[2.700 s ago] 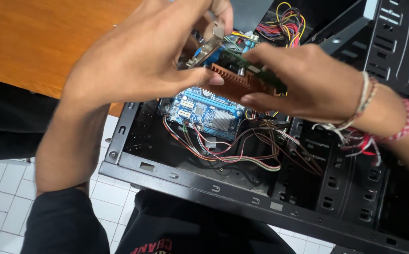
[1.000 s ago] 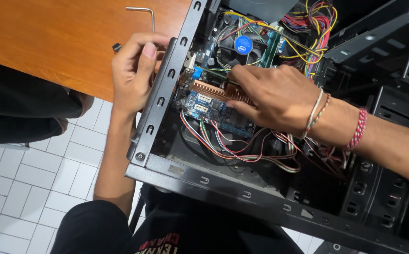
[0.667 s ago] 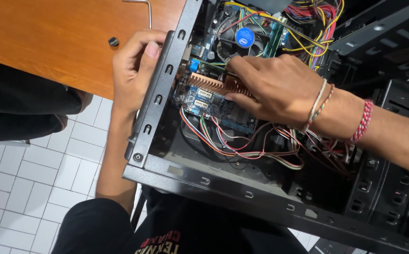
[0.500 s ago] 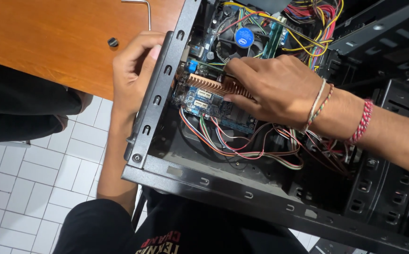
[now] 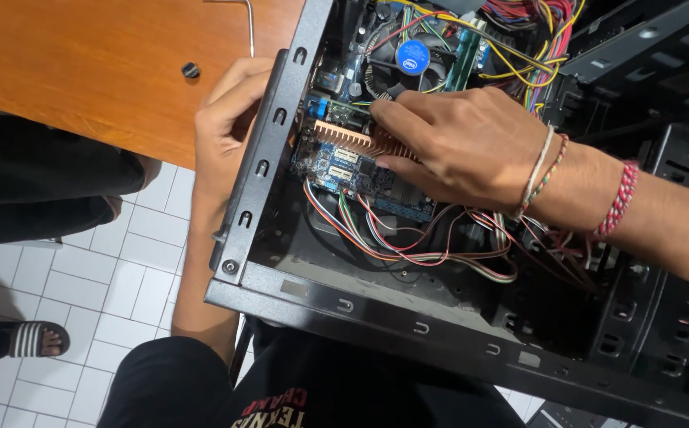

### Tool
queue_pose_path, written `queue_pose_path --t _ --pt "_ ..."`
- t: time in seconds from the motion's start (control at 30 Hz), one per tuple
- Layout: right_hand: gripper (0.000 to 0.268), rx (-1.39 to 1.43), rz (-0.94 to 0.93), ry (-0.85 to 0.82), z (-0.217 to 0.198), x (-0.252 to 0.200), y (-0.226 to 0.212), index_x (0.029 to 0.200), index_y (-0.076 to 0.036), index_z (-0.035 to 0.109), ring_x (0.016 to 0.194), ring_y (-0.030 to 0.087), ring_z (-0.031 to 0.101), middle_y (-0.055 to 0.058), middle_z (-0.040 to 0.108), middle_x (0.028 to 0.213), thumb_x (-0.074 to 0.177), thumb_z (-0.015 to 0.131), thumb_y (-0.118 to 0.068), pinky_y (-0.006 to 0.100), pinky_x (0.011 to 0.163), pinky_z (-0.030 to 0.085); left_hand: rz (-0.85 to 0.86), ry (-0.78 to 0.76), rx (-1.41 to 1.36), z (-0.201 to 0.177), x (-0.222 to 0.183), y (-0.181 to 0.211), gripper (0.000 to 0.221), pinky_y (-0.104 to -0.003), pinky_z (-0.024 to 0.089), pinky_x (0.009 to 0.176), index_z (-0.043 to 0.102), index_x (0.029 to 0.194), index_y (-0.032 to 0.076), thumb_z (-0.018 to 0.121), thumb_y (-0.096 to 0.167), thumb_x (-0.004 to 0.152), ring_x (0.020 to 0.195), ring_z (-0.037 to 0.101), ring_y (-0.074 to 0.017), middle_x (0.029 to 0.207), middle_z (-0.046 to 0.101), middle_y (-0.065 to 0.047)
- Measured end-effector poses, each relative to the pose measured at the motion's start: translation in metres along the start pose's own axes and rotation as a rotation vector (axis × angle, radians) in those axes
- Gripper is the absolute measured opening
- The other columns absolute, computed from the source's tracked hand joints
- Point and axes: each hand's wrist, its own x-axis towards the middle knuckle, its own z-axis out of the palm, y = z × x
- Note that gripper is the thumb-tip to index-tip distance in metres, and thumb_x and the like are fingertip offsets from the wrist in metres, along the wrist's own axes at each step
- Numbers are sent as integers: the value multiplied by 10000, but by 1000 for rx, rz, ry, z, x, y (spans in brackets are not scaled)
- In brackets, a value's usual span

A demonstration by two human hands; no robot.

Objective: Installing a graphics card into a motherboard slot inside a desktop computer case.

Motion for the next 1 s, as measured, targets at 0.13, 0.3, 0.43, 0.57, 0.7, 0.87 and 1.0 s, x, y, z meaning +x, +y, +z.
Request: queue_pose_path --t 0.13,0.3,0.43,0.57,0.7,0.87,1.0 --pt "430 17 -20 40 0 -1 3 1274 -64 495 697 353 677 86 629 951 1048 590 -418 518 459 557 9 -4 17 0 0 1 347 -328 546 974 640 1324 -4 676 209 1053 1166 626 -224 1277 616 -148" --pt "402 20 -60 52 2 -2 4 1251 -55 495 644 354 665 89 633 935 1068 558 -408 503 428 541 2 2 11 1 -1 0 336 -297 549 917 652 1309 12 670 235 1059 1126 630 -205 1255 610 -130" --pt "393 -15 -88 92 4 -3 4 1247 -51 503 606 335 650 84 621 916 1085 539 -407 484 407 540 8 1 26 1 -2 -1 380 -303 543 917 641 1335 21 665 280 1059 1133 617 -205 1266 613 -127" --pt "367 -18 -89 110 3 -3 7 1217 -57 510 551 298 618 66 611 871 1079 606 -383 455 405 524 22 6 16 -1 -3 -3 333 -292 534 883 649 1322 20 647 250 1081 1130 631 -210 1267 622 -139" --pt "301 18 -81 109 3 0 8 1123 -99 527 509 309 601 60 611 850 1085 626 -381 451 416 517 39 -2 12 -2 -4 -6 359 -296 524 888 639 1342 29 611 292 1099 1137 626 -208 1286 626 -138" --pt "312 -7 -70 121 9 -1 8 1134 -99 543 540 332 616 60 633 879 1072 640 -390 456 410 503 52 -11 48 -4 -4 -3 312 -310 488 891 650 1320 5 588 232 1115 1137 609 -216 1270 624 -145" --pt "380 -29 -91 128 10 -1 10 1204 -56 536 537 329 609 82 629 882 1072 632 -400 458 409 488 42 -11 38 -4 -4 0 339 -299 458 863 652 1314 5 576 270 1117 1101 595 -199 1259 619 -141"
